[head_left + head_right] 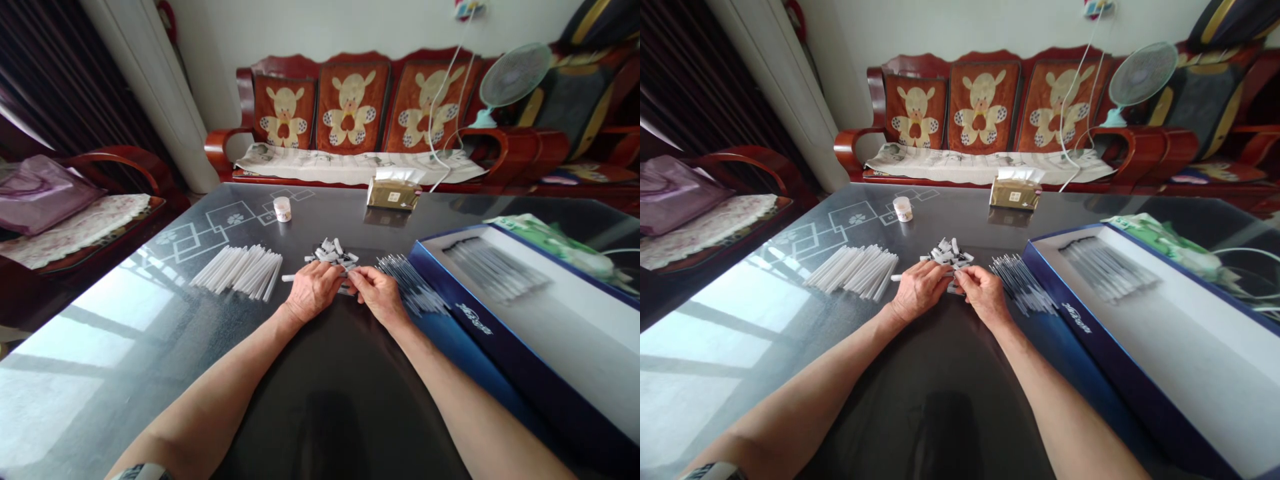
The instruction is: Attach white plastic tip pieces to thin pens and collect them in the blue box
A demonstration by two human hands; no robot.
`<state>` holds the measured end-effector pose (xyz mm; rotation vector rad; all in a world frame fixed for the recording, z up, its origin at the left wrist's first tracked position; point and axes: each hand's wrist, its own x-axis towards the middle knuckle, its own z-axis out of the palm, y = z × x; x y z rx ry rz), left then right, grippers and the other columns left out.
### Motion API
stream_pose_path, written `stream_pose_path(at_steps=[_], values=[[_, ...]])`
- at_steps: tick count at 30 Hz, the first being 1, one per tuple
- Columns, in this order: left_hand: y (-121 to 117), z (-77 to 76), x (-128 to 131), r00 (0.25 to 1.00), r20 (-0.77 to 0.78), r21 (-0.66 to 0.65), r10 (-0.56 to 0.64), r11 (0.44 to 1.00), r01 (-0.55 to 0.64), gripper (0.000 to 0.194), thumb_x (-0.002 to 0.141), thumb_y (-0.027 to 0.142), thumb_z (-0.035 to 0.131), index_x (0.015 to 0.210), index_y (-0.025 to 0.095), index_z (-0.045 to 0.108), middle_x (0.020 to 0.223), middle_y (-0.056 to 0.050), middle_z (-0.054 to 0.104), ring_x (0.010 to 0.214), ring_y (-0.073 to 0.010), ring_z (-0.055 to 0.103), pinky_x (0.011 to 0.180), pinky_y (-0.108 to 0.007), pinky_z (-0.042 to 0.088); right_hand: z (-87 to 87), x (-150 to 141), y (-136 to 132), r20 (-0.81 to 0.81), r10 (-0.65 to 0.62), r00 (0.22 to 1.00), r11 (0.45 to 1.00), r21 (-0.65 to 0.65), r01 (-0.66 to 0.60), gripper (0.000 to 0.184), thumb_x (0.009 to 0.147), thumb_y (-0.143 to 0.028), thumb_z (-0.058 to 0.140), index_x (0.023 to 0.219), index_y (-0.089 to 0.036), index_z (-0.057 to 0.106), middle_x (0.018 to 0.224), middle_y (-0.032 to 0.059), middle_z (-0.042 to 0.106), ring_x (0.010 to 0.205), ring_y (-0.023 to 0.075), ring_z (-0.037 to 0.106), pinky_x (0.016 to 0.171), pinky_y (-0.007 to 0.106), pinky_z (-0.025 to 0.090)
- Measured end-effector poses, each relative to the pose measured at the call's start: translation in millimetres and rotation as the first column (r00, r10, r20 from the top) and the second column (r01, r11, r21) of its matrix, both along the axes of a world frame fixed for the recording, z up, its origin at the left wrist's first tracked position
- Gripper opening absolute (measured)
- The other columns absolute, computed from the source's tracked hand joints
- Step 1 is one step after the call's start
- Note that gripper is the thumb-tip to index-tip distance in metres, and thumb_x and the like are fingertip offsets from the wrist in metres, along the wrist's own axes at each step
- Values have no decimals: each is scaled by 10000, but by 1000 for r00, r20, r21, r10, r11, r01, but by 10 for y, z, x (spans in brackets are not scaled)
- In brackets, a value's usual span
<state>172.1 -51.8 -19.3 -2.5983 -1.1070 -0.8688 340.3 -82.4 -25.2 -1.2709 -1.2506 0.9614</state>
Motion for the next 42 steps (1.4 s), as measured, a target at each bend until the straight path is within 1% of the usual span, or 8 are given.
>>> stream_pose_path(at_steps=[7,17,23,29,32,34,38,42], values=[[33,6,-18,999,-31,-10,-27,1000,26,333,985,372,375,977,193,655,781,-52,631,751,-169,541,727,-288,409,33,16,27,0,16,1000,1000,20,-16,348,739,-500,686,804,-158,685,625,29,676,537,138,609,448,222,450],[74,25,-67,997,-71,-50,-25,998,22,379,991,387,340,942,181,654,778,-60,635,770,-181,540,747,-309,397,-24,0,23,85,50,995,996,70,-57,360,741,-394,689,1041,-197,659,909,44,709,652,143,642,522,236,508],[71,10,-63,996,-77,-49,-38,998,35,369,986,397,354,936,185,652,777,-56,632,774,-183,535,746,-310,392,60,-22,-15,229,-52,972,996,89,33,254,798,-421,598,817,-184,690,639,19,664,572,165,644,579,271,536],[77,3,-68,995,-90,-65,-42,997,36,363,986,392,354,938,183,647,776,-55,633,766,-182,536,740,-309,393,-42,1,42,141,38,989,994,92,-51,200,754,-327,630,903,-195,648,860,40,717,724,170,686,684,287,568],[78,9,-64,995,-90,-78,-40,996,33,365,988,386,350,932,184,648,776,-57,633,766,-182,537,746,-309,396,-46,4,28,175,7,984,992,120,-29,325,754,-337,649,1045,-196,621,973,68,714,731,168,689,669,285,567],[77,9,-60,995,-89,-81,-41,996,33,372,989,388,345,924,185,649,776,-60,632,769,-183,538,752,-310,397,-12,3,3,251,-31,967,991,137,-3,334,787,-380,626,1063,-193,629,919,70,720,669,166,681,628,275,553],[75,1,-56,994,-96,-76,-53,996,46,373,988,390,344,917,189,650,769,-57,625,770,-185,536,752,-311,397,53,-7,-32,411,-70,909,989,146,10,259,851,-408,541,864,-198,691,637,35,685,571,170,650,589,261,518],[77,1,-58,994,-98,-71,-53,996,46,376,989,391,343,919,188,650,766,-50,624,764,-183,536,748,-309,397,2,-4,3,249,1,968,993,116,-31,219,818,-375,578,901,-199,677,747,29,712,623,165,675,620,260,537]])
